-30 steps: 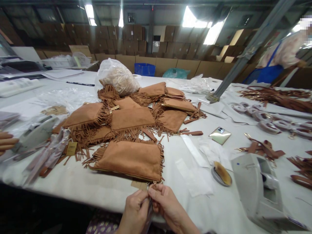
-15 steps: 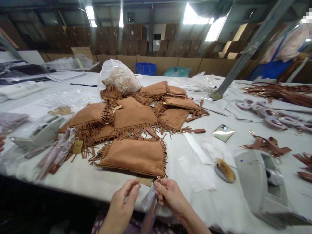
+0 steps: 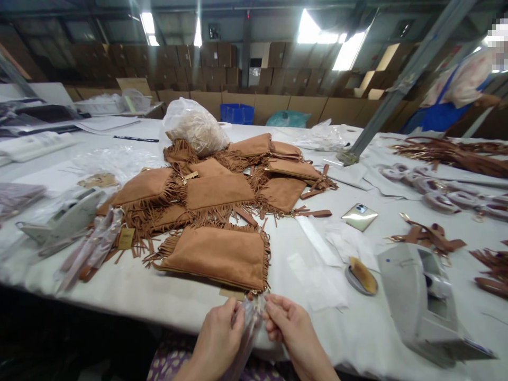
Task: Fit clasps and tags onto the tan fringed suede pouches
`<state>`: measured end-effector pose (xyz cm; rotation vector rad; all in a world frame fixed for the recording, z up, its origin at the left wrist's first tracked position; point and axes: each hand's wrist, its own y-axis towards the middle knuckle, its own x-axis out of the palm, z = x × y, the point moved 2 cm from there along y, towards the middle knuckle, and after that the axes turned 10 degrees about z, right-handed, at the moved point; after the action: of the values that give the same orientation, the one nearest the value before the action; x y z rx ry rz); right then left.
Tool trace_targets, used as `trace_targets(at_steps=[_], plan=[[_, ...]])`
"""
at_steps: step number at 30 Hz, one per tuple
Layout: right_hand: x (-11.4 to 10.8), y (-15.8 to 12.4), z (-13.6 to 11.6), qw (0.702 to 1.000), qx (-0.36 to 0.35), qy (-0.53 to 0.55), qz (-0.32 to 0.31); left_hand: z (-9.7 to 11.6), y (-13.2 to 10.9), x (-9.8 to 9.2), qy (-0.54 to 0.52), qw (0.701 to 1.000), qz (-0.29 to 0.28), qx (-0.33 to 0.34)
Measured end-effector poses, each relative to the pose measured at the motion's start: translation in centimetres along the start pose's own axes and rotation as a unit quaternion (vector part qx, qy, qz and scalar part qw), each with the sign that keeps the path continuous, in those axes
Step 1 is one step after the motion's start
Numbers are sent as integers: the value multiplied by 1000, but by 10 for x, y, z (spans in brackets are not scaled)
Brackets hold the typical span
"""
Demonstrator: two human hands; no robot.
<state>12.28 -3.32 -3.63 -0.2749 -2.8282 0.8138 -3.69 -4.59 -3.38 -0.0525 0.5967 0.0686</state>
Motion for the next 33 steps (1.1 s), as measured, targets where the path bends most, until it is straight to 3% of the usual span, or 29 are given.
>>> trace_targets(at_steps=[5,8,11,13,15,17,20,25,28,30,31,33], plan=[[20,-13,4,995,54,51,-65,2,-8,1,60,997,-1,37],[28,-8,8,995,53,56,-57,3,-9,-3,68,996,-32,53],[30,-2,15,994,62,82,-29,4,-9,-3,-15,998,-49,26],[32,0,19,993,56,106,-20,2,-7,1,-129,987,-80,-51],[35,0,21,991,47,123,-17,1,-7,6,-261,944,-121,-162],[37,0,22,991,36,126,-12,1,-6,10,-368,881,-161,-249],[37,1,20,992,14,123,-3,1,-5,10,-450,814,-197,-309],[38,4,21,994,-39,97,9,-10,0,15,-524,745,-186,-368],[35,2,20,998,-48,48,2,-14,2,21,-508,781,-127,-341],[18,0,10,997,-69,-6,15,-17,0,24,-477,819,-81,-309],[1,-1,1,994,-94,-38,44,-18,-3,25,-462,832,-69,-298],[-52,-3,-23,967,-172,-102,160,-25,-8,27,-435,850,-69,-290]])
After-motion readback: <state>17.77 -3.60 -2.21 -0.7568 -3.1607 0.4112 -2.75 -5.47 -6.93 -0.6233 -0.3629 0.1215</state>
